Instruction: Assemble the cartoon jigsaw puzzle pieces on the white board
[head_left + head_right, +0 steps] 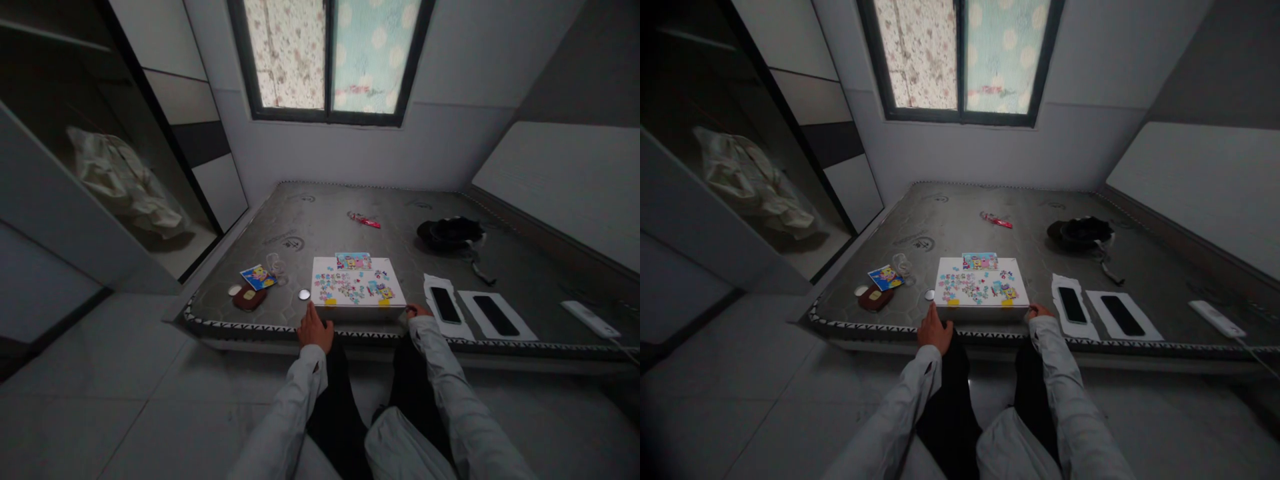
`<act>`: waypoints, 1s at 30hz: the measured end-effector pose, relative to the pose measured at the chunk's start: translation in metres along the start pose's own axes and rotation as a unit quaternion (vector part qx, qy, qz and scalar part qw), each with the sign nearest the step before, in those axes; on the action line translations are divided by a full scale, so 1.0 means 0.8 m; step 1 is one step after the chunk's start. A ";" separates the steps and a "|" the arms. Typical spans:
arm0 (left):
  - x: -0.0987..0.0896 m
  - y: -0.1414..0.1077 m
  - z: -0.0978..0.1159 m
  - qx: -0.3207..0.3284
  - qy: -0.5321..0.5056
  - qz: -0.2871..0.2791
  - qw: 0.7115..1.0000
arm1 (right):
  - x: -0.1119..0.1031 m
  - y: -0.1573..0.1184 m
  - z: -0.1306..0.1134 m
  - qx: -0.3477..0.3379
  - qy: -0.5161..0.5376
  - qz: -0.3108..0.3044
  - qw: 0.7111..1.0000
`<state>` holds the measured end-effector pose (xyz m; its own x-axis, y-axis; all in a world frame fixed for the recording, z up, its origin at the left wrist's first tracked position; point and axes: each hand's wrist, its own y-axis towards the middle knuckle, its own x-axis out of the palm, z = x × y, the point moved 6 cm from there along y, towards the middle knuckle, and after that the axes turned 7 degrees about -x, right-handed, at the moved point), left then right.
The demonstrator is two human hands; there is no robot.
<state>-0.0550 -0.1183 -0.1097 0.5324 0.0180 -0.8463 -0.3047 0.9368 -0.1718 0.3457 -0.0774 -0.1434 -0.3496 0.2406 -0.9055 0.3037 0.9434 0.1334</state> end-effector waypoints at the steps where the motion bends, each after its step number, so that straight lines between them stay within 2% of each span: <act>1: -0.002 -0.001 0.000 0.001 0.005 -0.002 1.000 | 0.000 0.000 -0.001 0.014 -0.002 -0.011 1.000; 6: -0.002 0.000 -0.003 0.002 0.021 -0.015 1.000 | -0.002 0.002 -0.008 0.080 -0.012 -0.058 0.995; 11: -0.001 0.003 -0.002 0.014 0.042 -0.010 0.999 | -0.004 0.000 -0.019 0.112 -0.034 -0.107 0.987; 15: 0.000 0.004 -0.001 0.023 0.057 -0.012 0.998 | -0.007 -0.006 -0.028 0.112 -0.043 -0.119 0.986; 23: 0.006 0.018 -0.002 0.033 0.065 -0.001 0.997 | -0.009 -0.009 -0.029 0.094 -0.040 -0.058 0.993; 30: 0.003 0.015 0.005 0.021 0.083 -0.005 0.996 | -0.010 -0.005 -0.028 0.076 -0.028 -0.016 0.997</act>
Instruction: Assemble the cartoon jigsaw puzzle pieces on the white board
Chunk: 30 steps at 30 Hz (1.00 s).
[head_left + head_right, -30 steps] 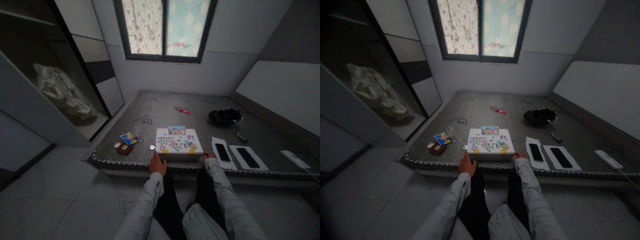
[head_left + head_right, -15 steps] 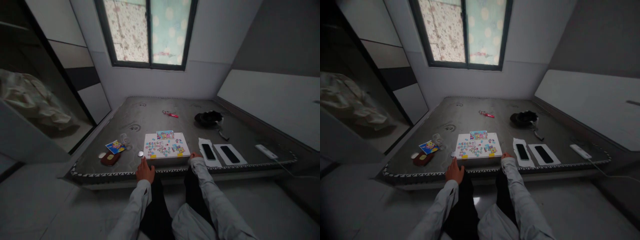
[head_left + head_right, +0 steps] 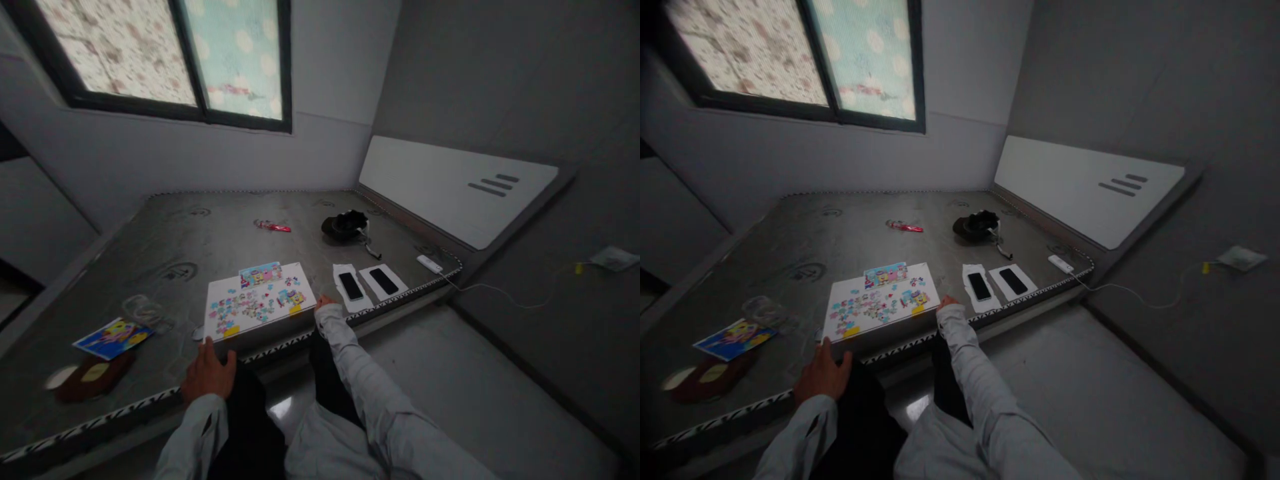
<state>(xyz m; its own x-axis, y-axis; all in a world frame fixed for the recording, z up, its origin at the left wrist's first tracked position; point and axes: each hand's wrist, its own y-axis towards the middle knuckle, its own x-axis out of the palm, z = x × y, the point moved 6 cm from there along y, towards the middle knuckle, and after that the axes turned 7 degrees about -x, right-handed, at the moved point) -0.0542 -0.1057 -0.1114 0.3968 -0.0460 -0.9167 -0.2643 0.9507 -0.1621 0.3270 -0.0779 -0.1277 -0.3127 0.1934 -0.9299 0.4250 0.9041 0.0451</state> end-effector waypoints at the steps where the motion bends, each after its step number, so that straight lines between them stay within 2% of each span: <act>1: 0.001 0.001 0.000 0.003 0.005 0.001 1.000 | 0.000 0.000 0.000 -0.003 0.000 0.005 1.000; 6: 0.006 0.008 0.001 0.025 0.031 0.016 0.999 | 0.000 0.001 0.001 -0.014 -0.001 0.022 1.000; 15: 0.007 0.009 0.007 0.010 0.049 0.015 0.999 | 0.008 0.002 0.005 -0.018 0.014 0.045 0.999; 19: 0.011 0.009 0.015 0.004 0.064 0.024 0.998 | 0.007 0.000 0.005 -0.022 0.027 0.037 0.999; 24: 0.026 0.012 0.026 -0.021 0.075 0.015 0.997 | 0.004 -0.003 0.003 -0.023 0.040 0.016 0.999; 30: 0.037 0.011 0.040 -0.041 0.023 0.016 0.999 | 0.002 -0.005 0.004 -0.016 0.047 -0.013 0.999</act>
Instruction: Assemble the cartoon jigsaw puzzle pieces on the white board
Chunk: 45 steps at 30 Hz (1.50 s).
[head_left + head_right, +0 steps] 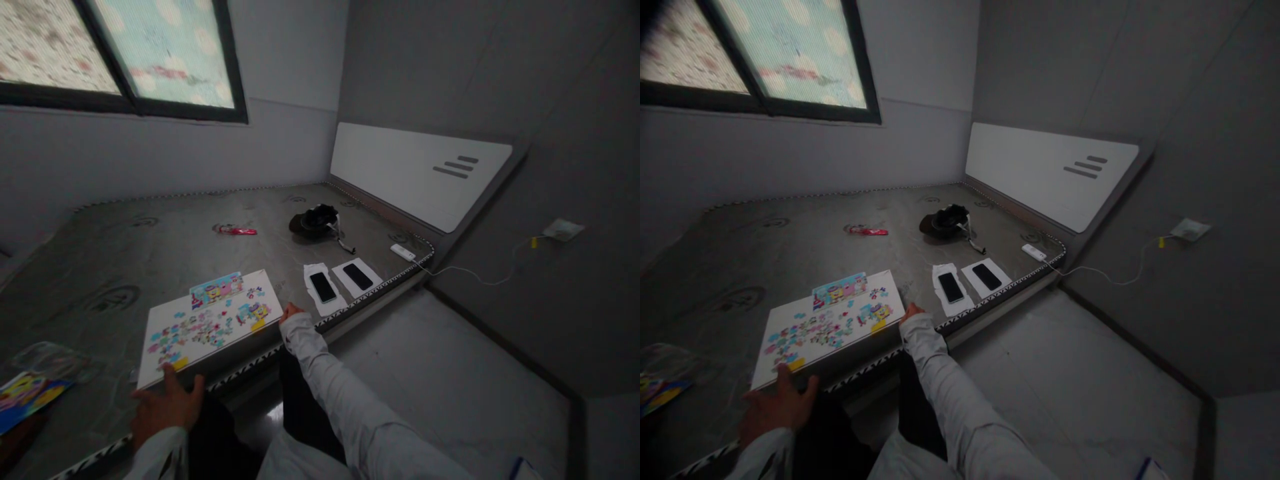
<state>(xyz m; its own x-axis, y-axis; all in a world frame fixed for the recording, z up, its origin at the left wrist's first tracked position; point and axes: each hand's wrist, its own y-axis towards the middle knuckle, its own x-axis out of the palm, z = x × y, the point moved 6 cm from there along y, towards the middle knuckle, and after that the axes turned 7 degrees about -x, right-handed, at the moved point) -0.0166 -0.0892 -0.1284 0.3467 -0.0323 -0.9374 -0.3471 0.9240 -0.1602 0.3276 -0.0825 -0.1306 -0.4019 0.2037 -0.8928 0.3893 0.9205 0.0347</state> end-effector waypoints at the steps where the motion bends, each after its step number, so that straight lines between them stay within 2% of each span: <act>1: -0.001 -0.002 0.003 0.003 -0.005 0.001 1.000 | 0.000 0.000 0.001 0.002 0.001 -0.003 1.000; 8: -0.001 -0.005 0.001 -0.015 -0.042 -0.024 0.999 | -0.004 -0.002 0.009 0.017 -0.005 -0.010 1.000; 14: -0.006 -0.007 -0.004 -0.028 -0.059 -0.010 0.998 | -0.006 -0.005 0.014 0.042 -0.034 -0.011 0.999; 20: -0.016 -0.018 -0.004 -0.027 -0.059 -0.021 0.998 | -0.012 -0.009 0.014 0.036 -0.049 -0.026 0.998; 29: -0.016 -0.018 -0.010 -0.024 -0.052 -0.022 0.998 | -0.022 -0.018 0.014 0.039 -0.064 -0.041 0.996; 36: -0.021 -0.021 -0.009 -0.013 -0.078 -0.002 0.997 | -0.025 -0.016 0.018 0.038 -0.058 -0.060 0.996; 45: -0.010 -0.008 -0.016 -0.002 -0.067 -0.007 0.998 | -0.020 -0.014 0.016 0.037 -0.045 -0.021 0.998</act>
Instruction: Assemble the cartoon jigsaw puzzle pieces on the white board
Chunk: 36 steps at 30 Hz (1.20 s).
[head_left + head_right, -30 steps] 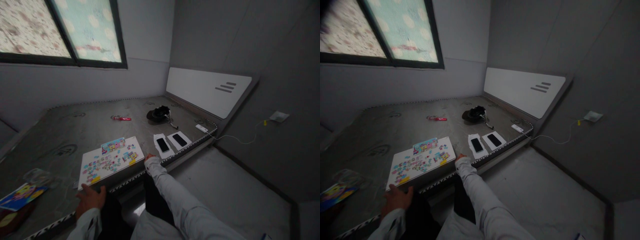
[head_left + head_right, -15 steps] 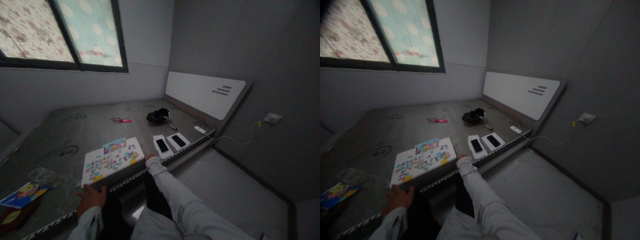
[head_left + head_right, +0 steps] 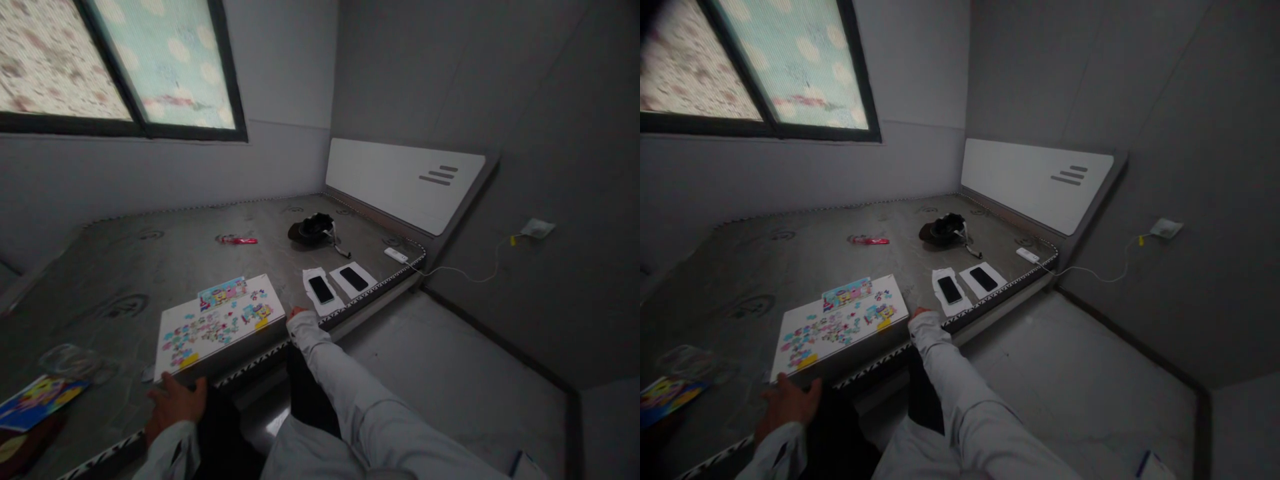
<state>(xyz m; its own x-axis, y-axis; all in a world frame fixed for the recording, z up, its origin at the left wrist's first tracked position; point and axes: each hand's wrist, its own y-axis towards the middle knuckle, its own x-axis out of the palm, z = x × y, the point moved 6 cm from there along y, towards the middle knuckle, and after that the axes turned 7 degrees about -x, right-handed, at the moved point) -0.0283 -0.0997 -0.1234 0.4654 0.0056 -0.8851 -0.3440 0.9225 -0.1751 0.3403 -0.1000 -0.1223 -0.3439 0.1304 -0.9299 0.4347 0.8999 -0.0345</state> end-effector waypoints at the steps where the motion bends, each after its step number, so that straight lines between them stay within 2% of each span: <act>1: 0.002 0.002 -0.002 -0.001 0.000 -0.001 1.000 | 0.001 0.001 0.000 0.001 0.002 0.002 1.000; 17: 0.011 0.012 -0.008 0.000 0.005 0.001 1.000 | 0.006 0.005 -0.007 -0.009 0.025 0.004 1.000; 31: 0.005 0.004 -0.006 0.008 -0.003 0.010 1.000 | 0.012 0.012 -0.004 -0.012 0.016 -0.010 1.000; 36: 0.007 0.006 -0.006 0.015 -0.002 -0.004 1.000 | 0.012 0.012 -0.005 -0.015 0.014 0.000 1.000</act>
<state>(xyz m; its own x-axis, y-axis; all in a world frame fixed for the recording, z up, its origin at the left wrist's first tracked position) -0.0310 -0.0969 -0.1312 0.4708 -0.0007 -0.8822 -0.3160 0.9335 -0.1693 0.3379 -0.0887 -0.1301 -0.3677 0.1419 -0.9191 0.4090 0.9123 -0.0228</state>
